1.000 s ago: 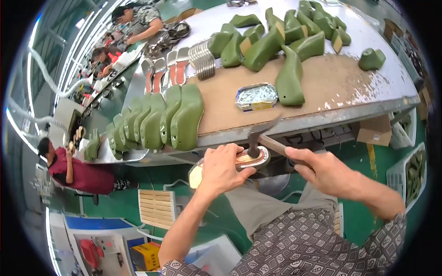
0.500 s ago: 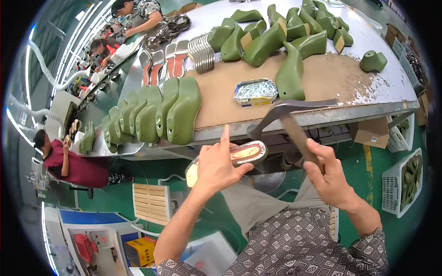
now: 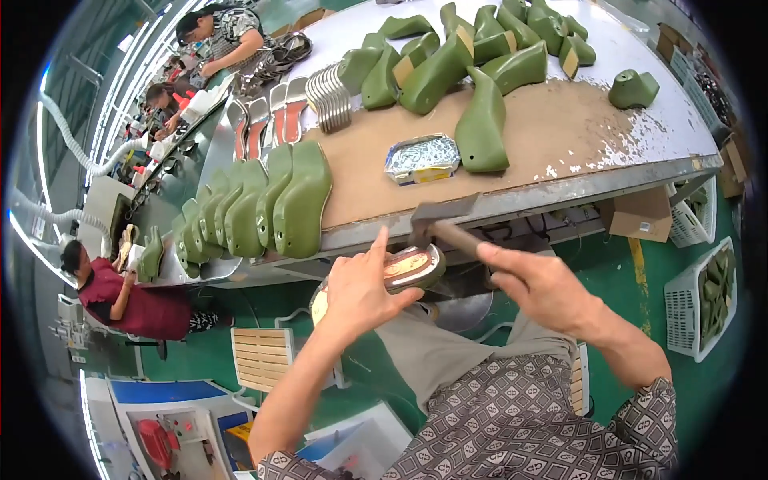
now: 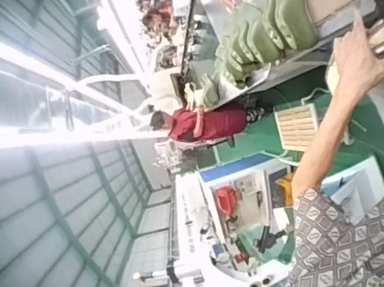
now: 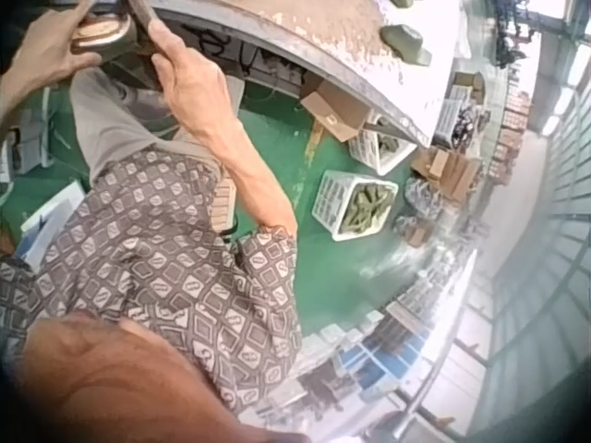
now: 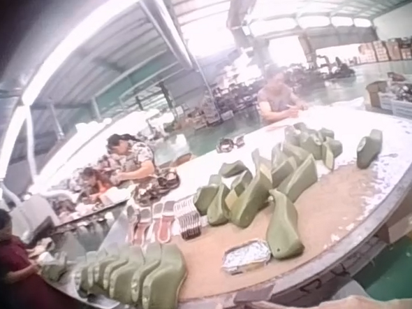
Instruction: Using a hammer to secure soles to green plastic shoe lasts in a factory environment.
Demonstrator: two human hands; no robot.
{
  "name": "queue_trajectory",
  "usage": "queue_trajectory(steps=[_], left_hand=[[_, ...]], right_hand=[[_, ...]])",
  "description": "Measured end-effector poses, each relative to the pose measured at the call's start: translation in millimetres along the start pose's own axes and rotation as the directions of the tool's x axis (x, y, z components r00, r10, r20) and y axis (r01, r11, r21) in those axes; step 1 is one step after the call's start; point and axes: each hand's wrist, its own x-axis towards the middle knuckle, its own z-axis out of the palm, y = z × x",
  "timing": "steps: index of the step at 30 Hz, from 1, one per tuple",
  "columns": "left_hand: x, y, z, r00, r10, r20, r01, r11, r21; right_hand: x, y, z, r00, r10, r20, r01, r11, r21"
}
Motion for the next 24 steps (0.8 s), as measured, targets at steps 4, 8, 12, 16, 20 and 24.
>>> queue_trajectory(steps=[4,8,12,16,20,24], left_hand=[[10.2,-2.3,7.0,0.991,0.106,0.088,-0.113,0.991,0.079],[12.0,5.1,-4.0,0.974,0.117,0.193,-0.139,0.985,0.105],[11.1,13.5,-62.0,0.993,-0.092,0.067,0.097,0.993,-0.067],[31.3,-15.5,-96.1,0.731,-0.250,-0.635,-0.229,0.786,-0.574],[42.7,-50.3,-50.5,0.494,-0.442,-0.748,-0.160,0.800,-0.578],[45.6,-66.7,40.2,0.579,-0.368,-0.728,-0.006,0.890,-0.456]], right_hand=[[-5.8,43.4,-29.1,0.865,-0.281,-0.415,0.159,0.939,-0.306],[-14.5,88.4,-75.0,0.846,-0.226,-0.483,-0.052,0.867,-0.496],[-37.0,141.6,-114.4,0.875,-0.035,-0.482,-0.310,0.726,-0.614],[-22.0,146.3,-108.4,0.818,-0.185,-0.545,-0.339,0.609,-0.717],[34.8,103.9,-58.2,0.800,-0.265,-0.539,-0.158,0.772,-0.615],[95.2,59.4,-11.6,0.817,-0.283,-0.503,-0.085,0.803,-0.590]])
